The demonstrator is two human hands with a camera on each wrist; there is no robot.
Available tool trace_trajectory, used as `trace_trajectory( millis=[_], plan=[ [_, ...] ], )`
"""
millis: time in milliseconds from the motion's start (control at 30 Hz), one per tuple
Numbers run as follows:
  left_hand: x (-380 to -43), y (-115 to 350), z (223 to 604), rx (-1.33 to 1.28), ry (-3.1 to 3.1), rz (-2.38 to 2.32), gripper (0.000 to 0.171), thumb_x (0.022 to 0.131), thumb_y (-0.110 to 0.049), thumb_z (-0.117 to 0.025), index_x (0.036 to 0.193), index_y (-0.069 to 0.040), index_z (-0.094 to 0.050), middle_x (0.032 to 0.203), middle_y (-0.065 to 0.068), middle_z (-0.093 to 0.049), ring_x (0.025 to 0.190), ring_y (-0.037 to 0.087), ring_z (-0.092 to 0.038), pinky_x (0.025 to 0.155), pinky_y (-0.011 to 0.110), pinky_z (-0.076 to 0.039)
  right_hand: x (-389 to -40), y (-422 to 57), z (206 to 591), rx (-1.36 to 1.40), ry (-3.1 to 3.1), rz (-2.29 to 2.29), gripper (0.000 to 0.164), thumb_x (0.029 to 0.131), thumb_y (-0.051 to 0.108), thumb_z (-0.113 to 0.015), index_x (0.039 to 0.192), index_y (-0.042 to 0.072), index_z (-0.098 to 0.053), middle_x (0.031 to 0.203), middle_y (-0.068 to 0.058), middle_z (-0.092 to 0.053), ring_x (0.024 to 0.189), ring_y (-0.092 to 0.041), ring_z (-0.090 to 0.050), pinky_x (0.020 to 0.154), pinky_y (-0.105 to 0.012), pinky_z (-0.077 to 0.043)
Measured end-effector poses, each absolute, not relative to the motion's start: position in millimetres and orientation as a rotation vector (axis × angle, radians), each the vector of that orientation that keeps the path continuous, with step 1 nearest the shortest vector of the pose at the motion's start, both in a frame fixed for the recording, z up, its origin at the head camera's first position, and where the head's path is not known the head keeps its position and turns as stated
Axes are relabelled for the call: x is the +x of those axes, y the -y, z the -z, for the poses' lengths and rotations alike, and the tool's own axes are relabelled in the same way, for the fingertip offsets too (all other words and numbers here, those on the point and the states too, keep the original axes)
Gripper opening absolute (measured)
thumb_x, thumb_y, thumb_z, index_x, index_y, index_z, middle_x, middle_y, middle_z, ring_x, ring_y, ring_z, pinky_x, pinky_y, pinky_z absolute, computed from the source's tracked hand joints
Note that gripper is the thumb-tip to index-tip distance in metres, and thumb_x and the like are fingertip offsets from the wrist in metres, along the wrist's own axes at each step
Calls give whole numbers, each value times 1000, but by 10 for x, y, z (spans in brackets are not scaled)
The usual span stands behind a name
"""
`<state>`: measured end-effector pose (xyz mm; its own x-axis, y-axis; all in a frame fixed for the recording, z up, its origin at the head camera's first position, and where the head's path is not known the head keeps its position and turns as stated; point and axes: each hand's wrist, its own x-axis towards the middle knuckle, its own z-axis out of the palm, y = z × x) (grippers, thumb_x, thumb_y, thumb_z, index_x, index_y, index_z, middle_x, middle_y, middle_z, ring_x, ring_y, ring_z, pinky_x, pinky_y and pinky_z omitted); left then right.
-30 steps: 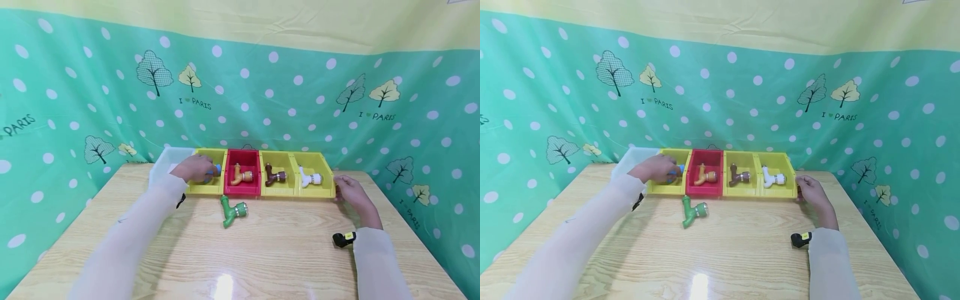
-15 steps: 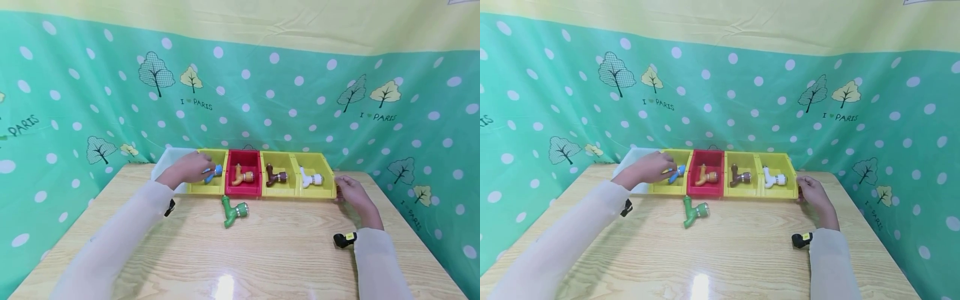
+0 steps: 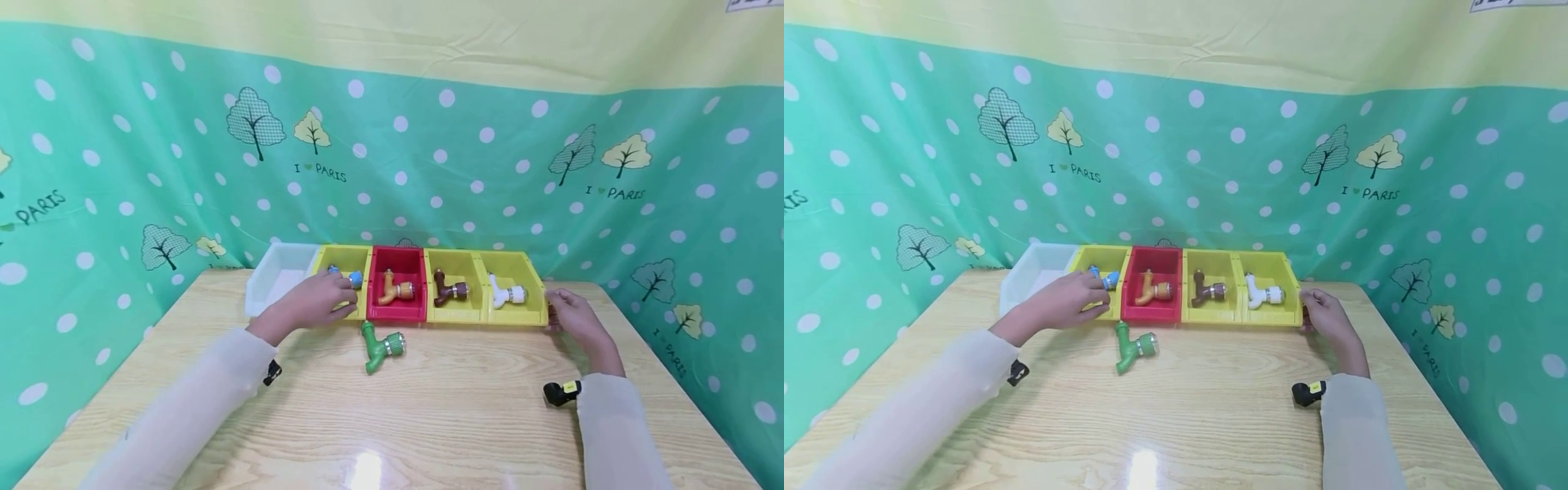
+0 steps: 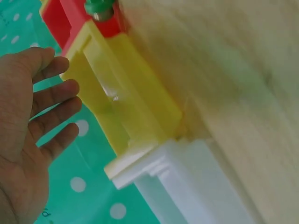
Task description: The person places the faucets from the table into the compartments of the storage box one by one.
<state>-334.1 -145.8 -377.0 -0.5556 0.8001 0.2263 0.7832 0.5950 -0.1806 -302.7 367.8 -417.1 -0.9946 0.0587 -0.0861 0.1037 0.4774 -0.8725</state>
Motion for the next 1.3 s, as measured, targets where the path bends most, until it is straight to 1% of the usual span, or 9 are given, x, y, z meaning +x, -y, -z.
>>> trace_trajectory(
  millis=[200,333,467,667,800,1067,1200,1300],
  plan=[
    [-3205,1358,3849,-1327,2551,-60,18,91,-35,-63,101,-23,-71,93,-8,-62,88,12,-51,78,31,-46,-3041,-3683,4181,147,-2664,1571,59,101,49,-29,126,-2,-43,114,-23,-47,90,-29,-54,75,-38,-55],
    [-3128,1265,3882,-1399,2551,-37,19,92,-35,-61,105,-24,-70,99,-9,-64,95,13,-52,86,34,-46,-3046,-3692,4189,153,-2664,1571,60,100,51,-29,125,-2,-44,114,-23,-47,90,-28,-54,75,-38,-55],
    [-3051,1200,3905,-1476,2576,9,20,94,-35,-59,110,-26,-67,106,-10,-62,102,12,-52,92,36,-43,-3050,-3695,4201,164,-2655,1577,60,100,52,-29,122,-1,-45,113,-22,-47,90,-28,-54,75,-37,-55],
    [-2977,1153,3922,-1582,2606,85,24,92,-43,-58,113,-34,-68,109,-10,-58,100,8,-49,88,33,-44,-3039,-3687,4182,160,-2655,1575,59,101,50,-30,125,-2,-44,115,-23,-46,91,-29,-54,76,-38,-55],
    [-2959,1141,3932,-1635,2610,119,27,92,-46,-57,115,-37,-68,112,-8,-58,103,8,-48,90,33,-44,-3034,-3675,4166,164,-2656,1577,56,101,47,-30,124,-2,-44,114,-23,-46,91,-28,-54,76,-38,-55],
    [-2927,1115,3983,-1718,2571,118,25,94,-44,-54,112,-36,-70,112,-4,-62,104,11,-51,92,35,-43,-3034,-3671,4178,155,-2656,1586,57,101,48,-30,124,-2,-44,113,-22,-47,89,-27,-55,75,-37,-55],
    [-2903,1082,4016,-1719,2607,89,26,95,-46,-53,114,-37,-69,112,-7,-62,105,10,-51,92,34,-44,-3046,-3675,4191,146,-2650,1596,57,101,49,-30,121,-2,-44,112,-22,-47,88,-27,-55,75,-38,-55],
    [-2892,1048,4041,-1713,2637,49,27,95,-46,-52,116,-37,-67,114,-8,-61,107,11,-50,93,37,-43,-3049,-3684,4194,146,-2650,1597,57,101,49,-30,119,-2,-44,111,-22,-47,88,-27,-54,75,-38,-55]
  ],
)
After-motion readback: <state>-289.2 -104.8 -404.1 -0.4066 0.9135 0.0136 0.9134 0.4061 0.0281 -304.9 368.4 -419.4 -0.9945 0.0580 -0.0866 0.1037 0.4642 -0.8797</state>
